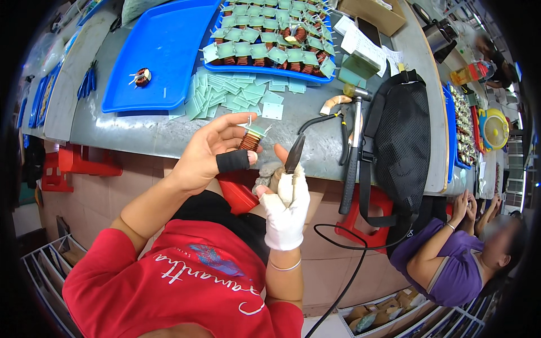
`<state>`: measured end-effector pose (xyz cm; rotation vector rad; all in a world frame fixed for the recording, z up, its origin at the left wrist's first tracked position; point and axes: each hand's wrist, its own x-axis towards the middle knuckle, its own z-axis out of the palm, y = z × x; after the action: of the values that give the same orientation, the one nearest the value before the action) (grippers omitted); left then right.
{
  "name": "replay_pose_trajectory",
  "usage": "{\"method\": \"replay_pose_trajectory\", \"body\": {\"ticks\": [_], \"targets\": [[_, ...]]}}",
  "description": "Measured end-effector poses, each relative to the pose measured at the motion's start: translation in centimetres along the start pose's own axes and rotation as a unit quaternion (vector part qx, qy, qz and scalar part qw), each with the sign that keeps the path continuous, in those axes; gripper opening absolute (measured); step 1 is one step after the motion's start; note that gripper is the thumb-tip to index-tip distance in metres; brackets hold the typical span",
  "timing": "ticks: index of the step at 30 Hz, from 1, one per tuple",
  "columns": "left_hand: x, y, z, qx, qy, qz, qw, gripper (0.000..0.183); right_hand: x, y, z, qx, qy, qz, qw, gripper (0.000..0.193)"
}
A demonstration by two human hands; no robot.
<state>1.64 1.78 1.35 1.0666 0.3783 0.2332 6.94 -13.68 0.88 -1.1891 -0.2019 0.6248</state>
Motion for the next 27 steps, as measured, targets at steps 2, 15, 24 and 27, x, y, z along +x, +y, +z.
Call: {"method": "replay_pose_trajectory", "body": {"ticks": [2, 15, 24, 27], "targets": [[0.1, -0.1, -0.1, 0.004, -0.002, -0.001, 1.0, 0.064, 0.2, -0.1, 0.0, -0.007, 0.003, -0.004, 1.0, 0.064], [8.2, 4.2, -1.8, 0.335, 0.056, 0.236, 0.91, 0.062, 6.8, 3.2, -1.1, -0.276, 0.113, -0.248, 0.922, 0.053], [18.3, 6.6, -3.9, 0.573, 0.219, 0.303, 0.73, 0.055, 6.2, 5.0, -0.9, -0.273, 0.093, -0.307, 0.907, 0.052], [17.8, 6.1, -4.1, 0.56, 0.196, 0.31, 0.743, 0.067, 6.0, 4.9, -1.5, -0.302, 0.078, -0.268, 0.912, 0.059]]}}
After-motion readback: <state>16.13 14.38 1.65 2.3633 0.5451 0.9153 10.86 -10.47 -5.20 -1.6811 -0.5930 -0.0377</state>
